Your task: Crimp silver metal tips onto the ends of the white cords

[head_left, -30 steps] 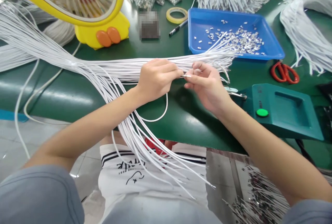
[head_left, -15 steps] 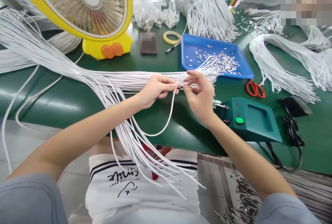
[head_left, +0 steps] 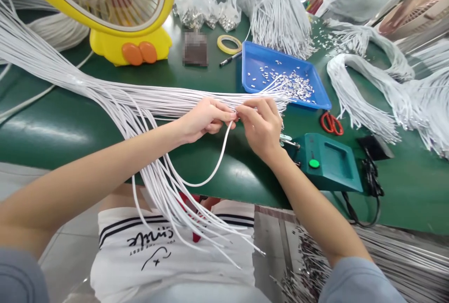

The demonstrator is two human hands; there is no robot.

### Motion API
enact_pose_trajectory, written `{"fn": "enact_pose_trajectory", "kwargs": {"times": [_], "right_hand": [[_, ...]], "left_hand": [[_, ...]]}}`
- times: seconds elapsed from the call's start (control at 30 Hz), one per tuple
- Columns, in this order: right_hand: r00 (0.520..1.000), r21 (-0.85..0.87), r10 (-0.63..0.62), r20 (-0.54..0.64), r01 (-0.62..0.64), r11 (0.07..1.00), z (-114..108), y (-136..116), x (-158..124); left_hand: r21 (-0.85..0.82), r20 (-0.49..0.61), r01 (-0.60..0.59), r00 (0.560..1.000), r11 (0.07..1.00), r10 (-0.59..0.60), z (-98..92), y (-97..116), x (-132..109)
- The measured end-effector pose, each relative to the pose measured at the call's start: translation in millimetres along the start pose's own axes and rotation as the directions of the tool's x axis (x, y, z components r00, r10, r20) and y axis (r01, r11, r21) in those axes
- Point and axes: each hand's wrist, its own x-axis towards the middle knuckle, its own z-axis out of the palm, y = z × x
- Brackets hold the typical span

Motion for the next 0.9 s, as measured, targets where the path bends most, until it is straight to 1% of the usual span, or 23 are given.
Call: {"fn": "enact_pose_trajectory", "kwargs": {"times": [0.1, 0.2, 0.27, 0.33, 0.4, 0.43, 0.47, 0.5, 0.53, 0.57, 0.6, 0.63, 0.67, 0.7, 0.73, 0.77, 0.8, 0.83, 0.87, 0.9], "right_hand": [[0.997, 0.025, -0.027, -0.070, 0.029, 0.999, 1, 2, -2], [0.994, 0.025, -0.045, -0.099, 0.048, 0.999, 1, 3, -3], [0.996, 0.008, -0.014, -0.085, 0.015, 1.000, -1, 2, -2], [0.997, -0.003, 0.041, -0.065, -0.041, 0.999, -3, -2, 0], [0.992, 0.036, 0.115, -0.051, -0.113, 0.993, -5, -8, 1], [0.984, 0.089, 0.169, -0.046, -0.165, 0.982, -6, -12, 2], [0.969, 0.168, 0.244, -0.032, -0.235, 0.957, -8, -15, 3], [0.942, 0.272, 0.337, 0.008, -0.326, 0.905, -9, -18, 5], [0.896, 0.390, 0.436, 0.083, -0.432, 0.813, -11, -20, 7], [0.831, 0.504, 0.520, 0.195, -0.540, 0.674, -12, -21, 9], [0.752, 0.591, 0.568, 0.333, -0.636, 0.496, -14, -21, 11], [0.667, 0.636, 0.566, 0.485, -0.713, 0.295, -16, -21, 13], [0.581, 0.631, 0.510, 0.634, -0.770, 0.093, -18, -20, 15], [0.504, 0.584, 0.417, 0.756, -0.808, -0.082, -20, -19, 17], [0.443, 0.519, 0.318, 0.838, -0.828, -0.213, -22, -19, 19], [0.403, 0.461, 0.239, 0.883, -0.838, -0.292, -24, -19, 20], [0.386, 0.434, 0.205, 0.900, -0.843, -0.318, -27, -19, 21], [0.387, 0.441, 0.224, 0.894, -0.847, -0.298, -30, -20, 21], [0.408, 0.480, 0.300, 0.862, -0.847, -0.229, -34, -21, 20], [0.450, 0.528, 0.404, 0.796, -0.843, -0.101, -41, -22, 18]], "left_hand": [[-0.006, 0.015, 0.010, 1.000, 1.000, -0.010, 0.4, -1, 0], [-0.004, 0.006, 0.027, 1.000, 1.000, -0.027, 1.3, 0, -2], [-0.002, 0.003, 0.033, 0.999, 0.999, -0.033, 2.5, 1, -3], [0.039, 0.009, 0.018, 1.000, 0.999, -0.018, 4.4, 0, -3], [0.168, 0.016, -0.040, 0.999, 0.985, 0.038, 6.3, -1, -4], [0.276, 0.015, -0.101, 0.995, 0.956, 0.101, 6.7, -3, -4], [0.414, 0.023, -0.190, 0.980, 0.890, 0.199, 6.4, -4, -4], [0.567, 0.050, -0.293, 0.945, 0.770, 0.323, 5.1, -6, -4], [0.709, 0.109, -0.388, 0.885, 0.589, 0.452, 2.9, -8, -3], [0.812, 0.199, -0.454, 0.806, 0.367, 0.557, -0.3, -9, -3], [0.864, 0.301, -0.483, 0.722, 0.143, 0.623, -4.1, -10, -2], [0.873, 0.394, -0.485, 0.650, -0.045, 0.650, -8.1, -11, -1], [0.860, 0.468, -0.477, 0.597, -0.182, 0.652, -11.9, -11, 0], [0.840, 0.521, -0.471, 0.559, -0.269, 0.645, -15.1, -11, 1], [0.820, 0.557, -0.472, 0.532, -0.322, 0.638, -17.3, -11, 1], [0.808, 0.576, -0.476, 0.518, -0.346, 0.632, -18.2, -11, 2], [0.806, 0.577, -0.481, 0.514, -0.344, 0.634, -17.8, -12, 1], [0.816, 0.557, -0.486, 0.519, -0.312, 0.648, -15.9, -13, 0], [0.834, 0.514, -0.494, 0.533, -0.245, 0.672, -12.7, -14, -1], [0.853, 0.443, -0.505, 0.561, -0.135, 0.699, -8.4, -15, -2]]}}
